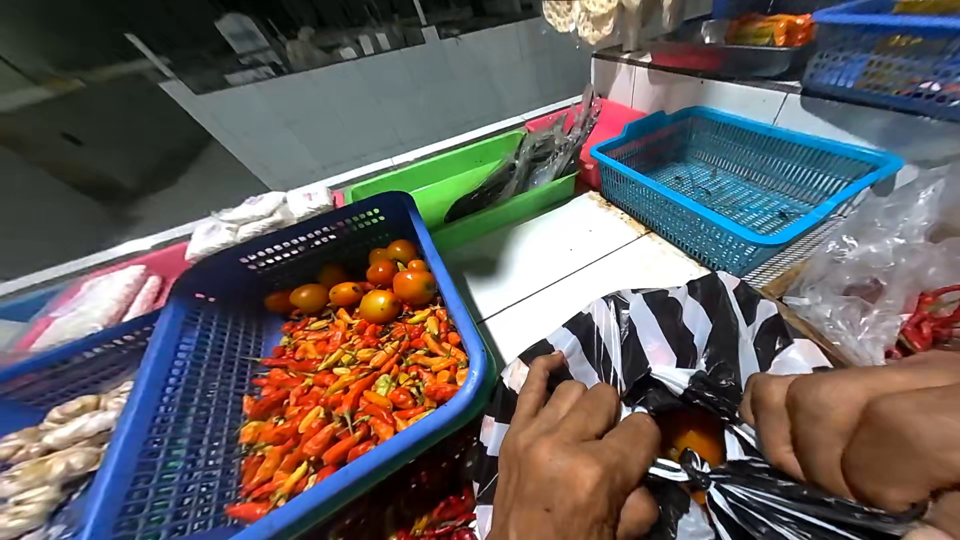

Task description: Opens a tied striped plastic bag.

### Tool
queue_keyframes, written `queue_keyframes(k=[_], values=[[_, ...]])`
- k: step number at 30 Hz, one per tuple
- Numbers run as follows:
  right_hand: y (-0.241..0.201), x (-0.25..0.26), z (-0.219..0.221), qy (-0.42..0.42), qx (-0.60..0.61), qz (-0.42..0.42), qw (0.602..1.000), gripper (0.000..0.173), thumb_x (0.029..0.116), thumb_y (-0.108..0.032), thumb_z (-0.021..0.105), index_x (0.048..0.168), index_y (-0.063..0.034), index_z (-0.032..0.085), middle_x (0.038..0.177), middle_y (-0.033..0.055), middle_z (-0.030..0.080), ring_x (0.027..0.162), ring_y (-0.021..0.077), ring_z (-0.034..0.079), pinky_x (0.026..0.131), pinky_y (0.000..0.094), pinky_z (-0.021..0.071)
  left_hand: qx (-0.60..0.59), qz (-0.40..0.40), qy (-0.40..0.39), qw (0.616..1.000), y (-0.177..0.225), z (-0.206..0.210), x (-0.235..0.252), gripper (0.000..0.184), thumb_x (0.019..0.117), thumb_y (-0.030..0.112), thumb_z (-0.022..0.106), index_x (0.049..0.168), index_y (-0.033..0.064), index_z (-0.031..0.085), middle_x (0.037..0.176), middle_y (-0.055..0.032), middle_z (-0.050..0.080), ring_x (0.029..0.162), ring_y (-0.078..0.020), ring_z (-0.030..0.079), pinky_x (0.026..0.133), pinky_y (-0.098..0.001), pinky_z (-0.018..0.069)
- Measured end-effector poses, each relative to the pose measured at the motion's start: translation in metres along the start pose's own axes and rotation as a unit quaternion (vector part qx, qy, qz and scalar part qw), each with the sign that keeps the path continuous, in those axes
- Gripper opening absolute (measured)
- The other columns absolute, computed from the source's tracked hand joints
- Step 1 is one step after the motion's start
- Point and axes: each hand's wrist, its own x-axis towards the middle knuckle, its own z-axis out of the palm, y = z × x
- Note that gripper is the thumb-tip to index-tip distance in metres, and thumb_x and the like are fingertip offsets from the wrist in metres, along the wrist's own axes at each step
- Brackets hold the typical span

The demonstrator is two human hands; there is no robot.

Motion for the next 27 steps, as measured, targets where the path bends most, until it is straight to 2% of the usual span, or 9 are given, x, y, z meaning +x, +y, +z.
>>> queue_keyframes(k=[2,6,9,14,15,20,23,25,27], values=[[-0.002,0.001,0.000,-0.026,0.009,0.009,1.000,0.024,0.0951,-0.007,0.055,0.072,-0.0034,0.059,0.078,0.0039,0.062,0.083,0.0151,0.064,0.084,0.0345,0.0540,-0.006,0.005,0.000,1.000,-0.001,-0.002,-0.001,0.056,0.1082,0.037,0.024,0.079,0.0145,0.066,0.068,-0.0025,0.054,0.072,-0.0179,0.058,0.107,-0.0470,0.0366],[-0.011,0.003,0.004,-0.051,-0.052,0.019,0.997,0.033,0.0993,-0.015,0.051,0.068,-0.0033,0.055,0.071,0.0069,0.059,0.075,0.0179,0.061,0.072,0.0352,0.0501,-0.024,0.019,-0.006,1.000,-0.002,-0.005,-0.001,0.055,0.1087,0.037,0.025,0.077,0.0142,0.064,0.068,-0.0026,0.053,0.071,-0.0176,0.058,0.107,-0.0458,0.0367],[-0.016,0.006,0.000,-0.071,-0.087,0.024,0.993,0.035,0.0978,-0.016,0.050,0.065,-0.0045,0.054,0.066,0.0059,0.055,0.070,0.0173,0.058,0.066,0.0340,0.0472,-0.034,0.026,0.000,0.999,-0.002,-0.007,-0.001,0.055,0.1090,0.036,0.025,0.076,0.0138,0.062,0.067,-0.0029,0.053,0.070,-0.0175,0.058,0.107,-0.0454,0.0381],[-0.009,0.003,-0.009,-0.094,-0.048,0.011,0.994,0.034,0.0966,-0.016,0.054,0.064,-0.0059,0.053,0.067,0.0026,0.055,0.073,0.0151,0.058,0.070,0.0325,0.0475,-0.043,0.033,0.005,0.999,-0.003,-0.006,-0.001,0.054,0.1092,0.035,0.025,0.075,0.0128,0.060,0.067,-0.0034,0.052,0.071,-0.0173,0.057,0.107,-0.0451,0.0383],[-0.006,0.000,-0.010,-0.086,-0.035,0.009,0.996,0.032,0.0939,-0.013,0.056,0.062,-0.0057,0.053,0.066,0.0020,0.055,0.072,0.0146,0.059,0.069,0.0320,0.0476,-0.043,0.033,0.004,0.999,-0.003,-0.006,-0.001,0.055,0.1094,0.035,0.025,0.075,0.0126,0.061,0.067,-0.0034,0.052,0.071,-0.0173,0.057,0.107,-0.0451,0.0382],[0.006,0.001,-0.012,-0.061,0.057,-0.029,0.996,0.035,0.0913,-0.008,0.058,0.058,-0.0044,0.048,0.064,0.0015,0.052,0.069,0.0131,0.057,0.066,0.0304,0.0469,-0.046,0.031,0.010,0.998,-0.004,-0.005,-0.001,0.056,0.1096,0.036,0.024,0.076,0.0121,0.063,0.067,-0.0039,0.053,0.071,-0.0181,0.058,0.106,-0.0453,0.0397],[0.003,0.006,-0.010,-0.007,0.078,0.008,0.997,0.035,0.0920,-0.015,0.061,0.059,-0.0072,0.052,0.062,-0.0010,0.054,0.067,0.0111,0.058,0.065,0.0278,0.0472,-0.044,0.025,0.009,0.999,-0.005,-0.005,0.000,0.057,0.1093,0.035,0.024,0.075,0.0115,0.062,0.067,-0.0043,0.054,0.071,-0.0184,0.059,0.106,-0.0447,0.0396],[-0.002,0.009,-0.007,0.076,0.026,0.050,0.996,0.028,0.0878,-0.021,0.067,0.063,-0.0097,0.060,0.064,-0.0029,0.058,0.070,0.0089,0.061,0.066,0.0242,0.0507,-0.042,0.014,0.017,0.999,-0.005,-0.004,0.000,0.056,0.1085,0.034,0.023,0.072,0.0117,0.059,0.065,-0.0033,0.053,0.070,-0.0168,0.059,0.106,-0.0417,0.0398],[-0.002,0.009,-0.006,0.143,-0.080,0.046,0.985,0.015,0.0853,-0.021,0.071,0.073,-0.0118,0.067,0.074,-0.0030,0.064,0.076,0.0101,0.065,0.071,0.0256,0.0563,-0.047,-0.002,0.027,0.999,-0.006,-0.003,-0.001,0.056,0.1083,0.033,0.022,0.071,0.0114,0.059,0.064,-0.0032,0.054,0.071,-0.0159,0.060,0.107,-0.0403,0.0403]])
